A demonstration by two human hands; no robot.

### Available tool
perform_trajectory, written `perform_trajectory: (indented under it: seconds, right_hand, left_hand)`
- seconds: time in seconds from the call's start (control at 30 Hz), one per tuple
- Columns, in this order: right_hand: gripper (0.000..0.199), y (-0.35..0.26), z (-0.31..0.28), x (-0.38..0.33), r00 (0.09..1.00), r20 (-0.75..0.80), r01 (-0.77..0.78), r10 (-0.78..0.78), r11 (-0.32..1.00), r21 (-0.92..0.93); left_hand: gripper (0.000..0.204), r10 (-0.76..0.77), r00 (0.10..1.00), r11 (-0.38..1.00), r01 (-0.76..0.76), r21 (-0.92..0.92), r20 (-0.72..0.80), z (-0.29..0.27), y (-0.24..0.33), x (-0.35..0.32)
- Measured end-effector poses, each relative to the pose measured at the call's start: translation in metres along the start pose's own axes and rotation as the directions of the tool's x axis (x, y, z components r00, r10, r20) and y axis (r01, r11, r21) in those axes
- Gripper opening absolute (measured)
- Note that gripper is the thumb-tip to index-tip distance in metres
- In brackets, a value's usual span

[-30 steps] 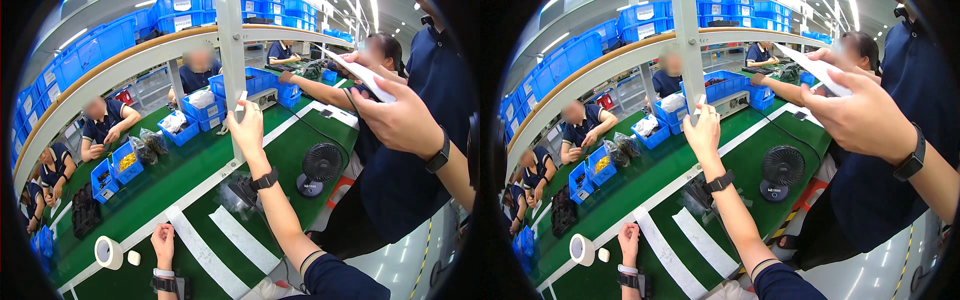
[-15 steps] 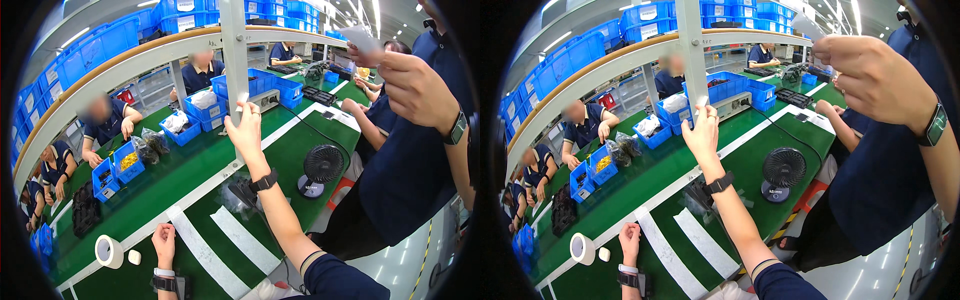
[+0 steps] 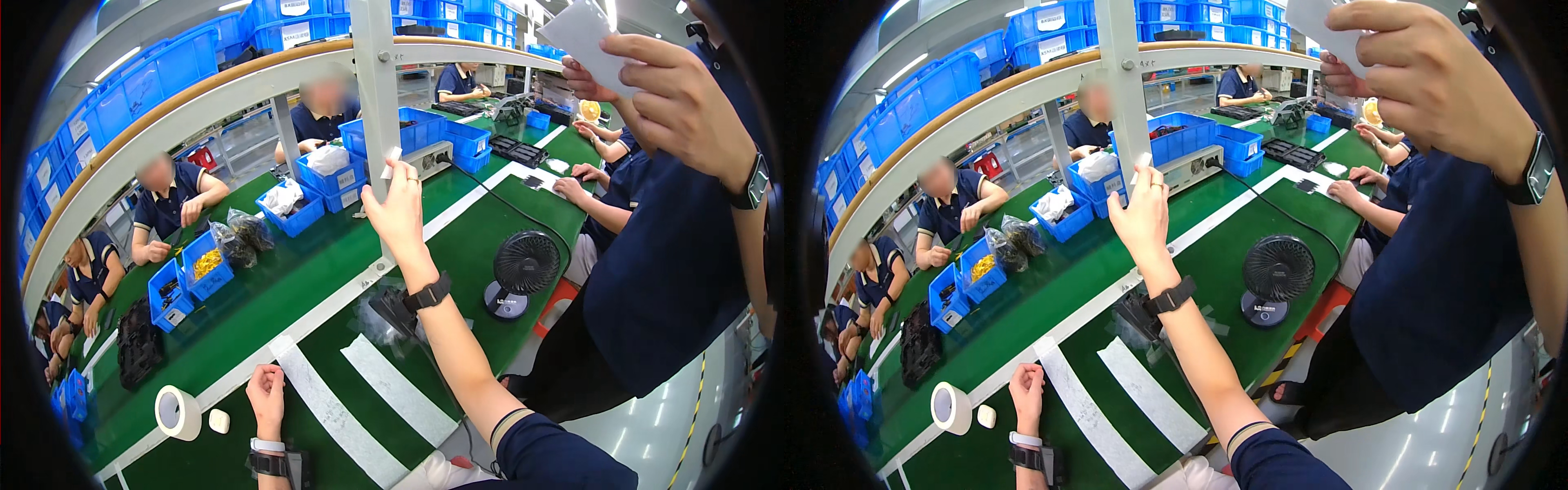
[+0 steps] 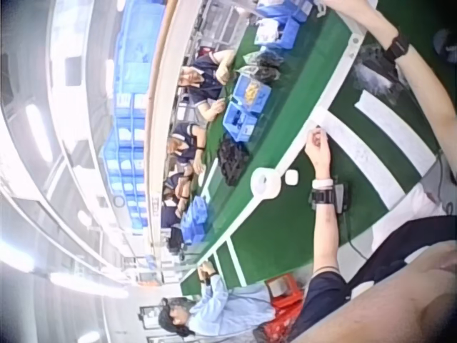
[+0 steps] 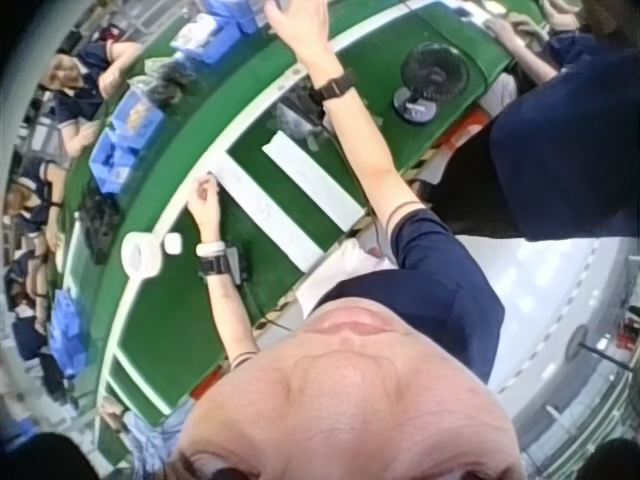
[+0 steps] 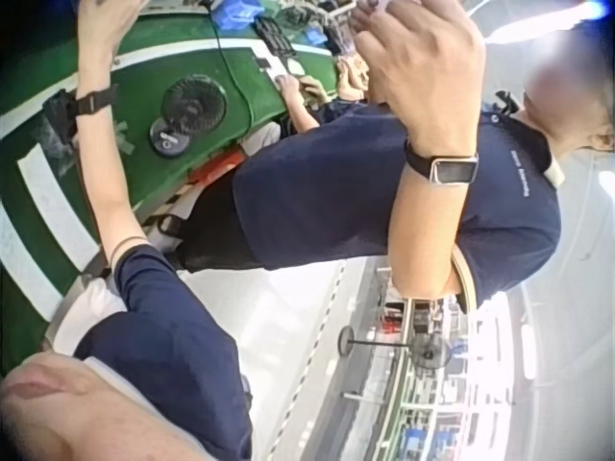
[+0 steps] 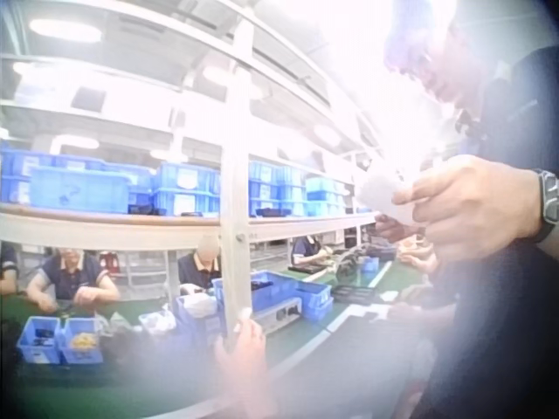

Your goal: Applying adhesive tape to electronic components on a production assembly line.

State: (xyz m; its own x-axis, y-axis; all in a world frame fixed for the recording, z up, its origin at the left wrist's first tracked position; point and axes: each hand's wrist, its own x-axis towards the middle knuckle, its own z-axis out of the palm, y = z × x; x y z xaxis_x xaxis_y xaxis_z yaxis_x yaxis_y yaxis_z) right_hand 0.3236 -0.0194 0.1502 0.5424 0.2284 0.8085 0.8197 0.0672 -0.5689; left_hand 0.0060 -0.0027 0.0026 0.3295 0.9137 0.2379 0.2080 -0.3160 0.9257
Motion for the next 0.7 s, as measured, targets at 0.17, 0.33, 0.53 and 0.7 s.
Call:
perform_trajectory:
  seconds: [0.17,0.33,0.53,0.7]
  right_hand:
    - [0.052,0.0021,0.0024,0.0008,1.000,0.005,-0.003,0.002,0.999,0.037]
    - [0.054,0.0022,-0.0005,0.0011,0.999,-0.001,-0.042,0.042,0.999,0.004]
    - [0.054,0.0014,0.0001,0.0003,0.996,0.030,-0.078,0.078,0.997,-0.009]
    - [0.052,0.0028,0.0023,-0.0004,1.000,0.002,-0.014,0.014,1.000,-0.013]
  left_hand:
    - [0.004,-0.023,1.000,1.000,0.023,-0.010,-0.019,0.0004,0.0029,-0.0007]
    - [0.004,-0.064,0.998,0.998,0.064,-0.002,0.021,0.0002,0.0062,-0.0013]
    - [0.005,-0.072,0.997,0.997,0.073,-0.028,0.009,0.0003,0.0045,-0.0014]
    - [0.005,-0.016,1.000,1.000,0.016,-0.003,0.000,0.0002,-0.0002,0.0002]
